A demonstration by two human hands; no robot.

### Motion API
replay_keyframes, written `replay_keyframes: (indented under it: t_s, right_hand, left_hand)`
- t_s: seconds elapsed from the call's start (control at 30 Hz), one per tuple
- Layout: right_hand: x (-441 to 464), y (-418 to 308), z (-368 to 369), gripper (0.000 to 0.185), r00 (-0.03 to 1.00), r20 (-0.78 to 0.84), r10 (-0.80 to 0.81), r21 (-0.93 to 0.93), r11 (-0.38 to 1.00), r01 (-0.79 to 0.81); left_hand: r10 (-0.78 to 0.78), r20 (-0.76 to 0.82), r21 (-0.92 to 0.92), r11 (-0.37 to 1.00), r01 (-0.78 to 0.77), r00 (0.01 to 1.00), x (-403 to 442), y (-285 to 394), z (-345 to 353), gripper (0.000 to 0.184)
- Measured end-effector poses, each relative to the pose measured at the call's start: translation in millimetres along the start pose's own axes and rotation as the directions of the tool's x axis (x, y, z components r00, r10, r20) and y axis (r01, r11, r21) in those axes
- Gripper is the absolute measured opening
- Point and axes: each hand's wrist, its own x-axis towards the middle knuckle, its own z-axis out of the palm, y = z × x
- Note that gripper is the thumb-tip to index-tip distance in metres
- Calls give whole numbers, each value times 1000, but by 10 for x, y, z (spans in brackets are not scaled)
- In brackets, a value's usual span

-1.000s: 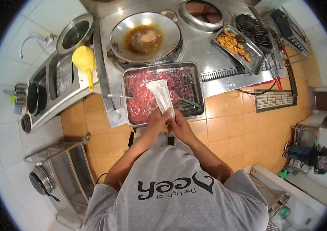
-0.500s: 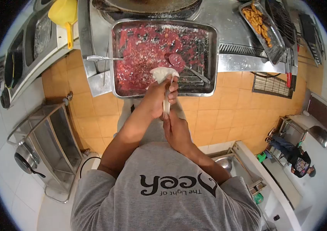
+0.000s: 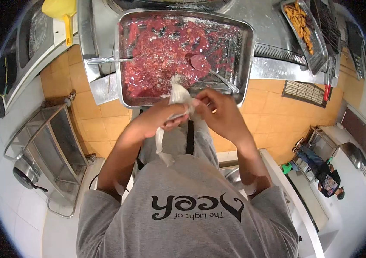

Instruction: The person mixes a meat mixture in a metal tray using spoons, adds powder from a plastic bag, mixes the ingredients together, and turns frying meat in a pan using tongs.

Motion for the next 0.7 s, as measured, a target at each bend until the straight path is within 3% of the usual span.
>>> replay_keyframes:
  t_s: [0.07, 0.1, 0.2, 0.3, 0.43, 0.5, 0.57, 0.63, 0.7]
  right_hand:
    - [91, 103, 90, 20, 979, 195, 56, 79, 994, -73]
    - [112, -12, 89, 20, 952, 262, 156, 158, 967, -202]
    - [115, 69, 210, 15, 938, 295, 182, 251, 933, -259]
    - [125, 89, 312, 11, 976, 201, 87, 72, 992, -103]
    - [128, 46, 434, 15, 996, 87, 10, 15, 1000, -11]
    - [126, 18, 478, 14, 995, 59, 86, 51, 995, -89]
    - [118, 5, 532, 11, 992, 32, 122, 93, 988, -124]
    - [104, -1, 583, 9, 993, 6, 116, 136, 984, -115]
    - [103, -57, 592, 8, 990, 21, 139, 142, 980, -140]
  left_hand:
    - [3, 31, 133, 991, -7, 1000, -119, 102, -20, 21]
    - [-12, 25, 152, 988, 8, 1000, -157, 133, -33, 21]
    - [80, -55, 210, 975, -67, 995, -130, 54, -68, 23]
    - [325, -170, 256, 926, -277, 930, -142, -37, 18, 27]
    - [664, -209, 447, 718, -533, 718, -17, -155, 109, 30]
    - [427, -240, 362, 873, -327, 872, -114, -42, 69, 28]
    - [233, -281, 247, 955, -164, 931, -168, 25, 11, 27]
    - [106, -343, 99, 992, -76, 933, -164, 24, -50, 27]
    - [145, -337, 72, 989, -128, 930, -144, 20, -69, 26]
